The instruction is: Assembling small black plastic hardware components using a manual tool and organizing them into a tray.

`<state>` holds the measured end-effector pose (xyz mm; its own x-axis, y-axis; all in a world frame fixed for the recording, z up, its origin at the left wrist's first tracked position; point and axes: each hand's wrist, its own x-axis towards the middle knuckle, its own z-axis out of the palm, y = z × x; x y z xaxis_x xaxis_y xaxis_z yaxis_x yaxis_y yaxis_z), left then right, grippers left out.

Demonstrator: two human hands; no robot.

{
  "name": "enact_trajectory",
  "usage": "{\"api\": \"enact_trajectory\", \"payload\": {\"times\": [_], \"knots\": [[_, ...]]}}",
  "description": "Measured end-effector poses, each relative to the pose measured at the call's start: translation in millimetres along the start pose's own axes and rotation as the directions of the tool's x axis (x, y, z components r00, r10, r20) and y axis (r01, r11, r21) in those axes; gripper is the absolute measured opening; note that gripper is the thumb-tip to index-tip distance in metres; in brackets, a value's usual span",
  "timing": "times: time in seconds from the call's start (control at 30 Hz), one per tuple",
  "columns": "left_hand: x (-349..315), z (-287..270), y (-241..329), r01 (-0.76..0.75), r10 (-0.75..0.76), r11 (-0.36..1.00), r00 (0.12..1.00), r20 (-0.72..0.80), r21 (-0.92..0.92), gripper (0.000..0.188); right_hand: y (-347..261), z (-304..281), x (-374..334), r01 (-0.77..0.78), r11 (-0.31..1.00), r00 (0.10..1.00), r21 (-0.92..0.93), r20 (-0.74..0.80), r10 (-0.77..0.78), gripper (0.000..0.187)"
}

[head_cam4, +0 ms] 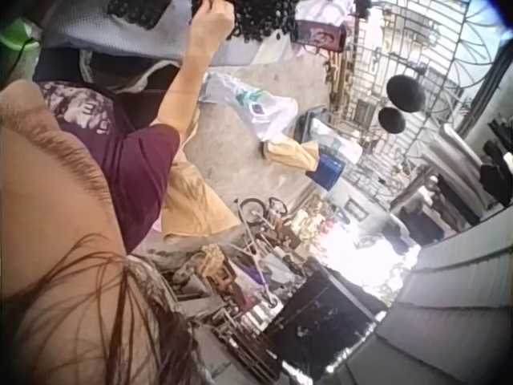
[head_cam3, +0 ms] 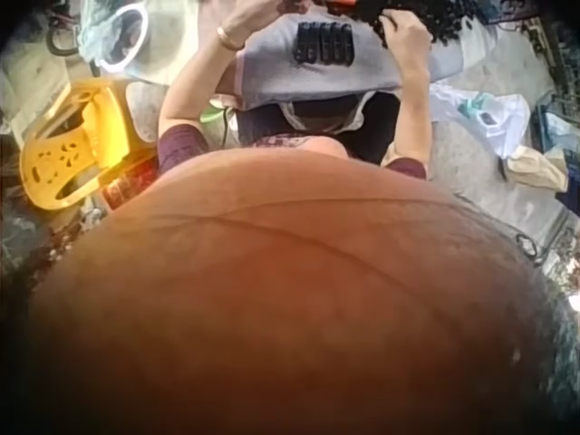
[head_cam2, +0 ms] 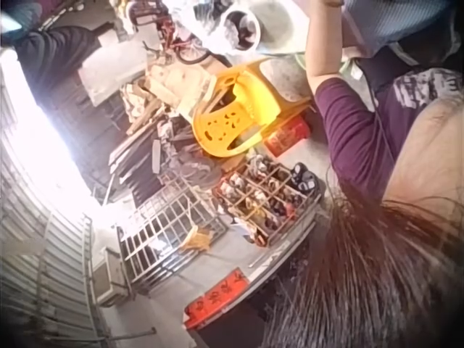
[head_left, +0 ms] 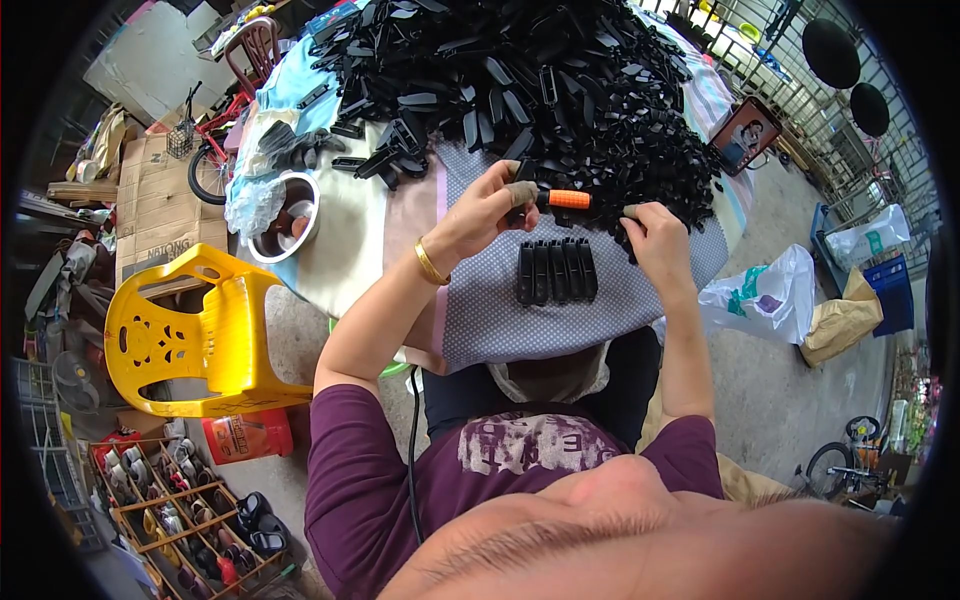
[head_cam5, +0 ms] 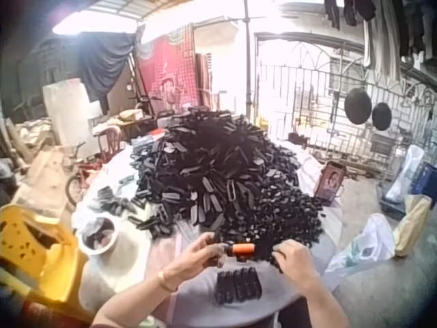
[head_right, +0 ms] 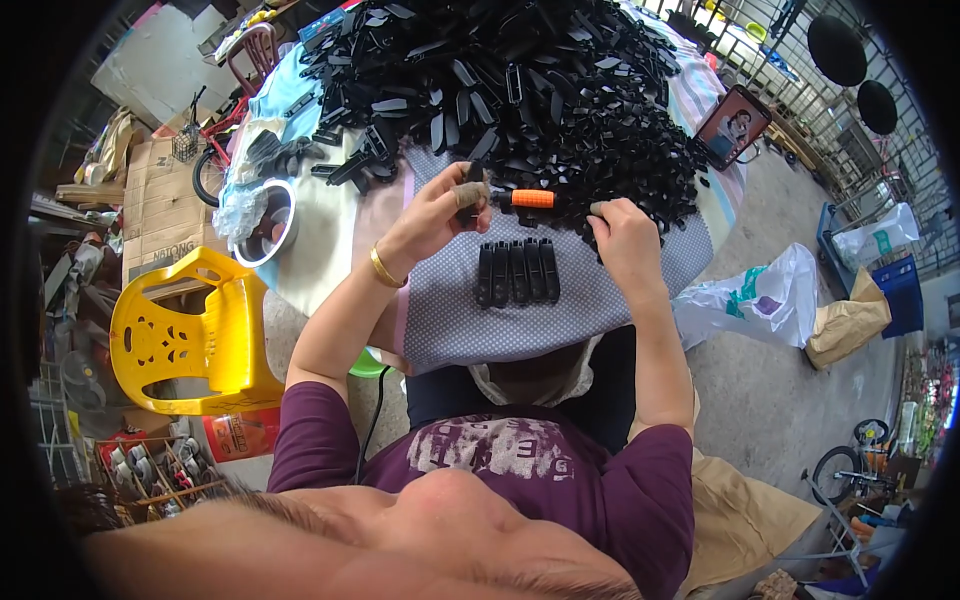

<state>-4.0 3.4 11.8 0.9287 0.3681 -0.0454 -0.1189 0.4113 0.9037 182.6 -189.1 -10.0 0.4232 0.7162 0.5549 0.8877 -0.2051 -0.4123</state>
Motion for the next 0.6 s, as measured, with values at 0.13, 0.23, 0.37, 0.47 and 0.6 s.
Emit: {"api": "enact_trajectory", "payload": {"times": [0.13, 0.23, 0.37, 0.47, 0.6], "knots": [[-1.0, 4.0, 3.6, -0.001, 0.003, 1.000, 0.997, -0.078, 0.024, 0.025, -3.0, -8.5, -1.0, 0.012, 1.000, 1.000, 0.020, -0.001, -0.012, 0.012], [0.7, -3.1, 3.0, 0.099, -0.110, 0.974, 0.993, -0.041, -0.203, 0.029, -20.1, -15.9, -4.7, -0.148, 0.988, 0.971, -0.032, 0.187, 0.151, 0.014], [1.9, -2.3, -2.8, 0.058, -0.058, 0.990, 0.998, 0.000, -0.129, 0.036, -20.1, 1.5, -6.1, -0.093, 0.961, 0.991, -0.262, 0.070, 0.115, 0.019], [-0.1, 4.3, -1.1, 0.080, -0.083, 0.983, 0.997, -0.009, -0.165, 0.033, -13.9, 0.7, -1.4, -0.112, 0.973, 0.989, -0.203, 0.076, 0.129, 0.020], [-0.8, -1.8, -4.6, 0.123, -0.107, 0.965, 0.991, 0.082, -0.230, 0.036, -14.4, -5.9, 3.0, -0.091, 0.983, 0.994, -0.161, 0.038, 0.098, 0.018]]}}
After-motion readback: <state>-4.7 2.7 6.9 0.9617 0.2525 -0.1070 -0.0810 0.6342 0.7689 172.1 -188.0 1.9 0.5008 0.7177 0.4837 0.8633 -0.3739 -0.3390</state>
